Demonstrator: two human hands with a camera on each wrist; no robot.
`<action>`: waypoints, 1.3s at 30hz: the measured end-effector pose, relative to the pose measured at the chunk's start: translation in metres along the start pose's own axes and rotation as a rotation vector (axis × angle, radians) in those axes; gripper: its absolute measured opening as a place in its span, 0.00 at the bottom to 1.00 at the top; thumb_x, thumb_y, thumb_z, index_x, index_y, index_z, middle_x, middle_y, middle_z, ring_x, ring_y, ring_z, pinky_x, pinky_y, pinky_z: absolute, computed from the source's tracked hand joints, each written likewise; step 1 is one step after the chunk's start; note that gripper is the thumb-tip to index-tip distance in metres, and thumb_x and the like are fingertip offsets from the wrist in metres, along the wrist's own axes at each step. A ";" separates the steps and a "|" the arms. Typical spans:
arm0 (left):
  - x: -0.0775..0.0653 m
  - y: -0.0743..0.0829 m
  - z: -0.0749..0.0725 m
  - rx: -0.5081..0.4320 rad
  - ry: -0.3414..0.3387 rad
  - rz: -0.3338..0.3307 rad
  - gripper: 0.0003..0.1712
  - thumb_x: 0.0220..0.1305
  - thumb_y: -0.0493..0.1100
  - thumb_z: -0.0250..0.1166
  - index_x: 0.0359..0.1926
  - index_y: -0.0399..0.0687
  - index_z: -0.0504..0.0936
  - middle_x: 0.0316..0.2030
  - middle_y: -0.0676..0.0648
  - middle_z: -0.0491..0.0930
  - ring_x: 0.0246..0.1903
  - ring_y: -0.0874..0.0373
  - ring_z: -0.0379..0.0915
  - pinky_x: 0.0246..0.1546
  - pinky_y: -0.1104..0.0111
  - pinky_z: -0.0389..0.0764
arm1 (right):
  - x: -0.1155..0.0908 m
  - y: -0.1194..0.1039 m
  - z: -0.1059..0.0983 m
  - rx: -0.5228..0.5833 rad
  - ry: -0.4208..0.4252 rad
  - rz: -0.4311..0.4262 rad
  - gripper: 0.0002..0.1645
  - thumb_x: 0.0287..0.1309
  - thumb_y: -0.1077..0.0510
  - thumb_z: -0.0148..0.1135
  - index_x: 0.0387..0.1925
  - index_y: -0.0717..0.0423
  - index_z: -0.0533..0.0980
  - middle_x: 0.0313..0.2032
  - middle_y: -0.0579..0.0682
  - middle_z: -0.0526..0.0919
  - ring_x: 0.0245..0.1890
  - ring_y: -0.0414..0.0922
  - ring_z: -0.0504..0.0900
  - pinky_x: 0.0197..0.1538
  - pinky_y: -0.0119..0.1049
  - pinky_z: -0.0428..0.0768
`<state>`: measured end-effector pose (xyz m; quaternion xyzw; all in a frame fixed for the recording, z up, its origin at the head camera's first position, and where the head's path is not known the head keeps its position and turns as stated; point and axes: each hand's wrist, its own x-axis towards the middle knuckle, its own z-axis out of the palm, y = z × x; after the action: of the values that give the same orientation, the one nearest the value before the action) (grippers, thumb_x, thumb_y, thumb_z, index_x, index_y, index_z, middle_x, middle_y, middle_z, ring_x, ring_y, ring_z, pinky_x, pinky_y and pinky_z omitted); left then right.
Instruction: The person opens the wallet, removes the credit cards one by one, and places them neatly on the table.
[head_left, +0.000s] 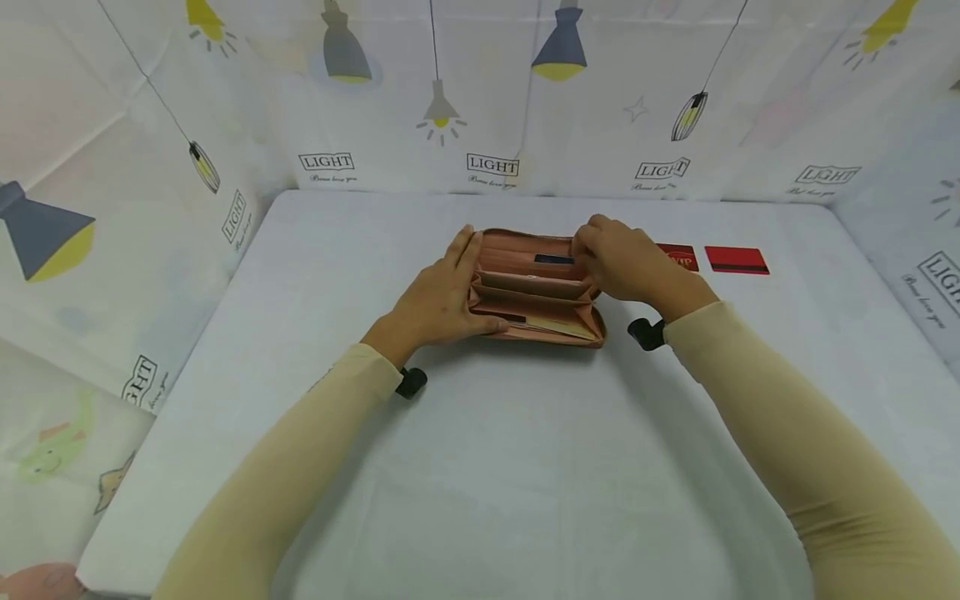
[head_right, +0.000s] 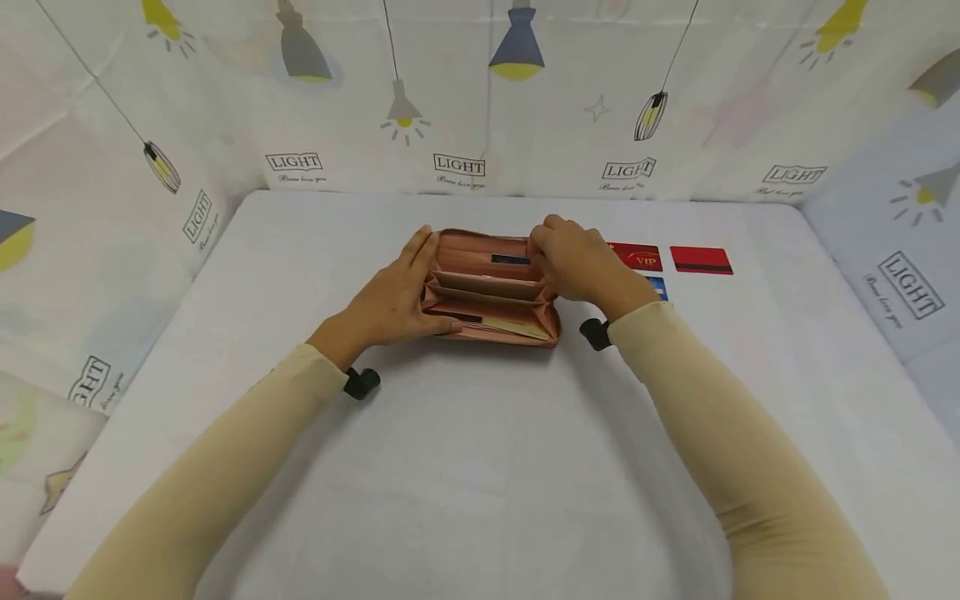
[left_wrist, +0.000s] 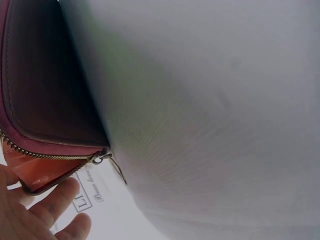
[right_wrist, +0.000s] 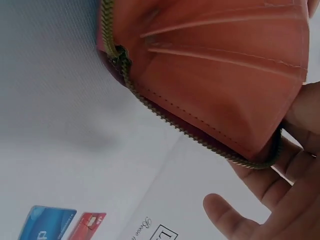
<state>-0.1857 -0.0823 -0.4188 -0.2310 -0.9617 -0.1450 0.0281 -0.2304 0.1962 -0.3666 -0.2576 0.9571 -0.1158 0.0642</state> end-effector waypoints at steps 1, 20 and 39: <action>0.000 0.000 0.000 0.005 0.002 -0.001 0.76 0.44 0.83 0.58 0.77 0.48 0.29 0.77 0.47 0.27 0.59 0.49 0.68 0.61 0.57 0.69 | -0.001 0.001 0.000 0.048 -0.002 0.008 0.09 0.73 0.58 0.46 0.47 0.57 0.70 0.44 0.54 0.74 0.39 0.49 0.77 0.38 0.44 0.77; 0.000 0.001 0.000 -0.013 0.010 0.008 0.75 0.44 0.83 0.58 0.77 0.47 0.31 0.77 0.46 0.29 0.51 0.52 0.73 0.57 0.58 0.72 | -0.012 0.017 0.002 0.099 0.428 -0.162 0.09 0.67 0.60 0.58 0.44 0.60 0.81 0.41 0.54 0.83 0.43 0.50 0.80 0.49 0.49 0.77; -0.001 0.001 -0.001 -0.017 -0.013 -0.007 0.77 0.41 0.85 0.57 0.77 0.49 0.30 0.77 0.47 0.29 0.51 0.53 0.72 0.59 0.58 0.71 | -0.076 0.138 -0.048 0.399 0.297 0.516 0.30 0.75 0.46 0.35 0.66 0.59 0.68 0.60 0.64 0.72 0.54 0.57 0.70 0.58 0.59 0.71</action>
<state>-0.1846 -0.0817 -0.4170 -0.2289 -0.9613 -0.1520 0.0193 -0.2394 0.3601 -0.3505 0.0299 0.9481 -0.3166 0.0008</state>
